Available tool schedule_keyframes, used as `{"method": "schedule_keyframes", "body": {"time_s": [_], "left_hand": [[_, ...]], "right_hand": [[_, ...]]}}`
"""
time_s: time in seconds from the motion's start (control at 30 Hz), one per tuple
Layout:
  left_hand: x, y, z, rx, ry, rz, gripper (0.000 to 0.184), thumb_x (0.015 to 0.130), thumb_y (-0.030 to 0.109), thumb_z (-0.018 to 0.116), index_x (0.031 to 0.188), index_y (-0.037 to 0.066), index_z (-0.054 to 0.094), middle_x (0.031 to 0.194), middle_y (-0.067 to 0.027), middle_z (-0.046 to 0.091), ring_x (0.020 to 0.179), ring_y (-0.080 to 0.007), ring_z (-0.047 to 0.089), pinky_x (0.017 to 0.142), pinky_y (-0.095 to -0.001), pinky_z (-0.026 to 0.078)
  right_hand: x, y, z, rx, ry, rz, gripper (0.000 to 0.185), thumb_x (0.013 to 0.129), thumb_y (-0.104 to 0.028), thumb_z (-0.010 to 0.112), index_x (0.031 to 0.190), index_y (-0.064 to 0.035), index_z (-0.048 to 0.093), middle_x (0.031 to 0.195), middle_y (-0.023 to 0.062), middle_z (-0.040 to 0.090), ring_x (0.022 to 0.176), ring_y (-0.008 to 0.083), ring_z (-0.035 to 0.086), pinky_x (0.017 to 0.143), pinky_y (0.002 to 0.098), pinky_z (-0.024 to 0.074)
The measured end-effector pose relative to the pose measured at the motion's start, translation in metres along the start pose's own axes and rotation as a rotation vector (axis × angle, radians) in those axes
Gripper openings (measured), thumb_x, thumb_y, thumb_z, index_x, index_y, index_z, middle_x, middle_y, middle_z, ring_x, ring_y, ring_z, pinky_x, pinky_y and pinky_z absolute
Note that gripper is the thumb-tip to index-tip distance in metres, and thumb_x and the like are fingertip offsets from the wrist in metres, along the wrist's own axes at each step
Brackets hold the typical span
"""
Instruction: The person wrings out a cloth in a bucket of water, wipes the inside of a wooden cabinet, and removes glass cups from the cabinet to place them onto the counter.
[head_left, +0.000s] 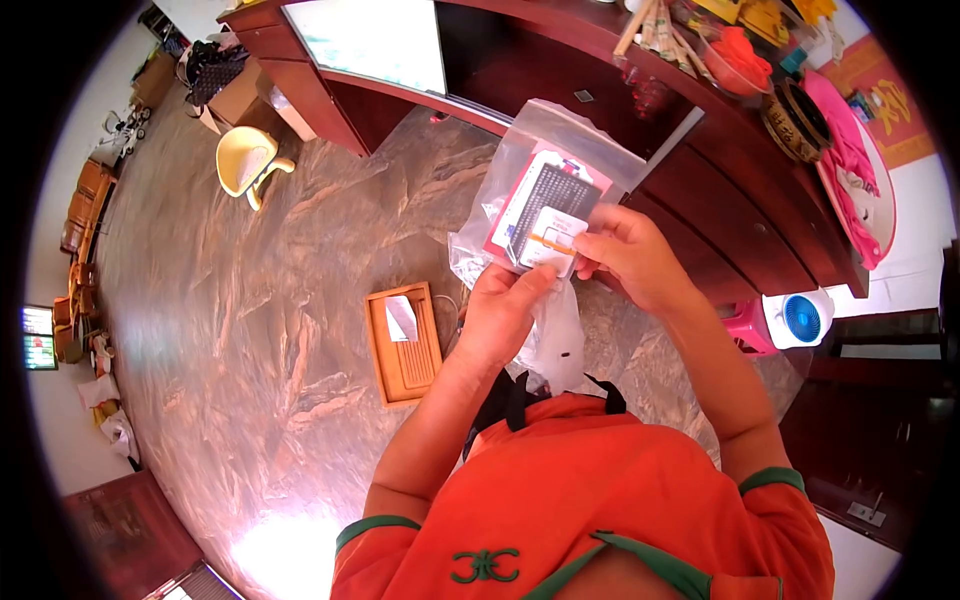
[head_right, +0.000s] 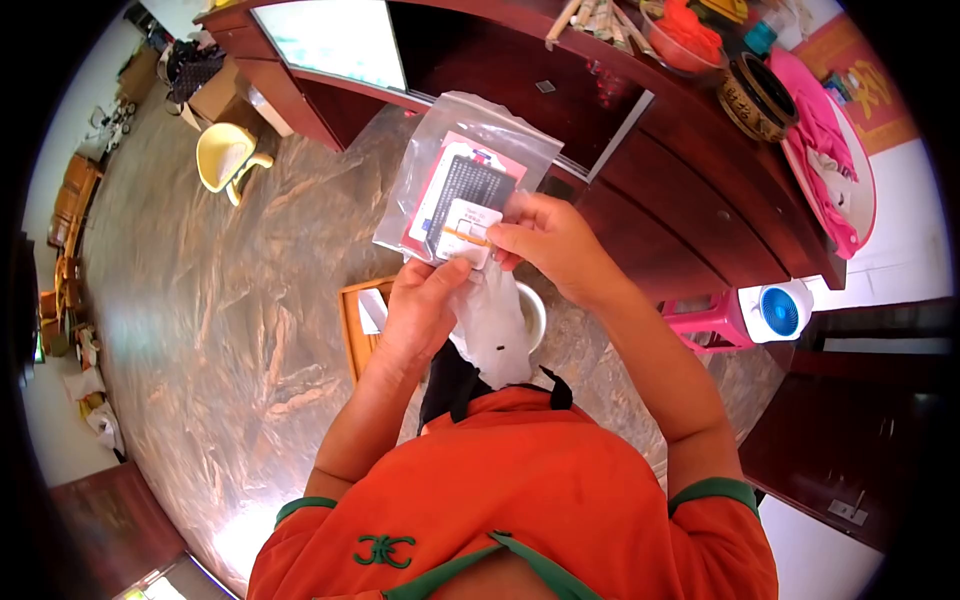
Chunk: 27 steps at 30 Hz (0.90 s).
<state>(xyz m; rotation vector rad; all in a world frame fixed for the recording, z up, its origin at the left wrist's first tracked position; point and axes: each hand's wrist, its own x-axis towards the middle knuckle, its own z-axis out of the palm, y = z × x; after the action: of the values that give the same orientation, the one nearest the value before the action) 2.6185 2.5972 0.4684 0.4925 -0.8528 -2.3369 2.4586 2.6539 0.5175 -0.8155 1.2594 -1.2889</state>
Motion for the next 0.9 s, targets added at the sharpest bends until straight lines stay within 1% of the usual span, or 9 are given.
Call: {"method": "schedule_keyframes", "body": {"time_s": [0.07,0.27,0.5,0.67,0.77,0.87,0.9], "left_hand": [[0.000,0.000,0.004,0.014,-0.004,-0.008,0.028,0.084,0.003,0.053,0.111,0.002,0.052,0.105,-0.0045,0.057,0.094,-0.0109,0.053,0.084,-0.0264,0.040],[0.000,-0.001,0.016,0.096,-0.020,0.051,0.027,0.083,0.002,0.054,0.110,0.001,0.052,0.104,-0.0047,0.058,0.094,-0.0114,0.053,0.084,-0.0262,0.041],[-0.011,0.015,0.025,0.308,-0.043,0.194,0.026,0.083,0.004,0.057,0.109,0.001,0.053,0.103,-0.0046,0.058,0.092,-0.0100,0.054,0.082,-0.0245,0.043],[-0.014,0.018,0.030,0.332,-0.049,0.254,0.026,0.083,0.001,0.056,0.109,0.001,0.053,0.101,-0.0040,0.059,0.090,-0.0094,0.054,0.079,-0.0235,0.043],[-0.015,0.021,0.029,0.349,-0.041,0.272,0.025,0.083,0.001,0.057,0.108,0.001,0.054,0.101,-0.0038,0.059,0.090,-0.0091,0.054,0.078,-0.0232,0.044],[-0.017,0.026,0.024,0.372,-0.036,0.288,0.025,0.082,0.001,0.058,0.107,0.001,0.055,0.100,-0.0033,0.059,0.089,-0.0085,0.053,0.078,-0.0228,0.044],[-0.017,0.028,0.023,0.379,-0.035,0.294,0.024,0.082,0.001,0.058,0.106,0.001,0.055,0.100,-0.0031,0.059,0.089,-0.0083,0.053,0.077,-0.0226,0.043]], "right_hand": [[-0.002,-0.002,-0.002,-0.005,0.024,-0.023,0.014,0.080,-0.006,0.056,0.092,0.0017,0.055,0.079,0.0051,0.056,0.066,0.0090,0.052,0.061,0.0228,0.0443],[-0.012,-0.014,-0.006,-0.095,0.099,-0.073,0.009,0.079,-0.005,0.057,0.085,0.0010,0.054,0.071,0.0032,0.053,0.063,0.0077,0.049,0.060,0.0227,0.0418],[-0.017,-0.017,-0.003,-0.064,0.058,-0.129,0.006,0.079,-0.004,0.056,0.081,0.0000,0.052,0.067,0.0032,0.051,0.061,0.0099,0.048,0.058,0.0249,0.0409],[-0.019,-0.020,-0.001,-0.044,0.030,-0.138,0.007,0.080,-0.005,0.056,0.078,-0.0013,0.049,0.067,0.0040,0.052,0.060,0.0103,0.049,0.058,0.0245,0.0414],[-0.018,-0.019,0.003,-0.029,0.036,-0.199,0.008,0.081,-0.008,0.057,0.079,-0.0015,0.054,0.068,0.0017,0.053,0.058,0.0076,0.050,0.054,0.0214,0.0409],[-0.017,-0.021,0.011,-0.002,0.000,-0.206,0.011,0.084,-0.013,0.055,0.081,-0.0021,0.054,0.068,0.0023,0.053,0.060,0.0087,0.051,0.056,0.0222,0.0418],[-0.016,-0.021,0.014,0.067,0.003,-0.189,0.013,0.085,-0.015,0.054,0.082,-0.0022,0.054,0.068,0.0026,0.054,0.061,0.0091,0.051,0.057,0.0227,0.0421]]}}
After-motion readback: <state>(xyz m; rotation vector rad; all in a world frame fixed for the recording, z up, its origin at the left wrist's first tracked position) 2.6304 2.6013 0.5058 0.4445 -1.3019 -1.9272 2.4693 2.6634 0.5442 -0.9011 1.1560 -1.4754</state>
